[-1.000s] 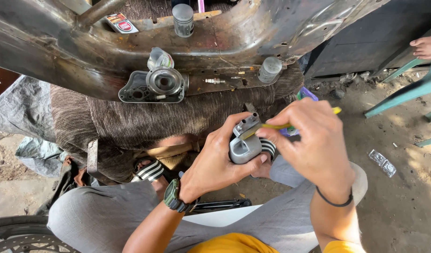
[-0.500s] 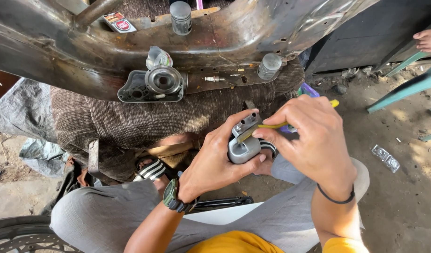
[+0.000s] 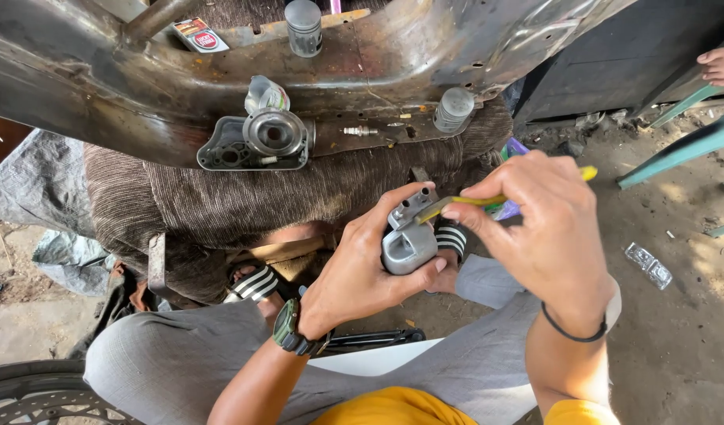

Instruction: The person holds a metallic mechanical part in their left hand and uses a yellow-handled brush to scrub its surface and openings. The person rotates the part to access different areas while sitting on the ground.

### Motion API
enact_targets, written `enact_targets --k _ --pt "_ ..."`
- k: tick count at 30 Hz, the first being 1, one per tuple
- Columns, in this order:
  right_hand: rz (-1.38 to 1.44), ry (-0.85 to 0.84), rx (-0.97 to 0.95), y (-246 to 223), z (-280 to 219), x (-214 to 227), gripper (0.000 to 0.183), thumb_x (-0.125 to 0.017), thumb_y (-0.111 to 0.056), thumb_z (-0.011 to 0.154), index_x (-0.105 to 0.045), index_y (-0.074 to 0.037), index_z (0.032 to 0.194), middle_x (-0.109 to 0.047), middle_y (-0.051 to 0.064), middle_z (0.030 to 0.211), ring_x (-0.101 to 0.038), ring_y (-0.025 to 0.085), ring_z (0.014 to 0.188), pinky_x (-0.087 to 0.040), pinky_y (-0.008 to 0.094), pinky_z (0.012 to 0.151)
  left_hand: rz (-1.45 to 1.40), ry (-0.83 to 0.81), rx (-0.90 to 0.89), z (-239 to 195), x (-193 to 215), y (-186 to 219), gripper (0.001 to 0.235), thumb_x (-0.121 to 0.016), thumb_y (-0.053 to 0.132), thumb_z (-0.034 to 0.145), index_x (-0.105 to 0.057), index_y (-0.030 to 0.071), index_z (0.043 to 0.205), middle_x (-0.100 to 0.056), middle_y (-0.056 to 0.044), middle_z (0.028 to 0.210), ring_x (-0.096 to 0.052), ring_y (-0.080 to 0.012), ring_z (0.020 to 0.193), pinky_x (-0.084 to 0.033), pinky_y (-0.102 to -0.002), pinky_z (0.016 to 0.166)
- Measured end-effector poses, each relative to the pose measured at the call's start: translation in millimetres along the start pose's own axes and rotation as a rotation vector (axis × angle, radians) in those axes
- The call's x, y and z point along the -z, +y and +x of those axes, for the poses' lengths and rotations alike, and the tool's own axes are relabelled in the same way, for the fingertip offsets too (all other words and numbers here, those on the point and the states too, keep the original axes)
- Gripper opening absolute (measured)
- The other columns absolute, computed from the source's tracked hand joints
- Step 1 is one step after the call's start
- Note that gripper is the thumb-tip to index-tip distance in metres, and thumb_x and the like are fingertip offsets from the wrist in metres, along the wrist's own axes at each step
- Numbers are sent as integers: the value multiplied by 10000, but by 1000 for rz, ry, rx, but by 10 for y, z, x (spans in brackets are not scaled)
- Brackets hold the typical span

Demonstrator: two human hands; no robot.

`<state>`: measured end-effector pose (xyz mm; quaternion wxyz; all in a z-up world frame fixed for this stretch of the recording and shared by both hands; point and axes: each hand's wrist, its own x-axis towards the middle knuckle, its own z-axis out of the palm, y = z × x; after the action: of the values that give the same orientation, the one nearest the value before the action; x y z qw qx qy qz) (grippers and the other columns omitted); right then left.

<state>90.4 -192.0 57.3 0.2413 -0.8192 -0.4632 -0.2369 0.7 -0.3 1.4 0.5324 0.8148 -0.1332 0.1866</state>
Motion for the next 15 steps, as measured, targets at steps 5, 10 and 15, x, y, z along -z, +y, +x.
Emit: enact_targets --k 5,10,15 --pt "35 -1 81 -90 7 -64 293 -784 -341 945 -649 -100 844 -669 -7 822 -607 199 770 -405 366 780 -12 -26 -1 -16 -4 -26 710 -761 316 851 -444 113 1453 -679 -80 1316 -724 -221 1114 -547 -332 977" --pt "16 -6 30 -17 4 -25 289 -777 -352 961 -673 -106 849 -703 -31 854 -617 193 785 -408 372 846 -2 -18 2 -5 10 -14 707 -767 280 835 -460 102 1446 -659 -80 1379 -715 -231 1191 -522 -321 1027" --pt "24 6 123 -94 36 22 305 -747 -369 963 -658 -103 844 -672 -10 818 -607 195 767 -389 360 782 -9 -30 -24 7 4 40 720 -777 344 867 -439 132 1466 -680 -82 1324 -730 -227 1143 -553 -335 969"
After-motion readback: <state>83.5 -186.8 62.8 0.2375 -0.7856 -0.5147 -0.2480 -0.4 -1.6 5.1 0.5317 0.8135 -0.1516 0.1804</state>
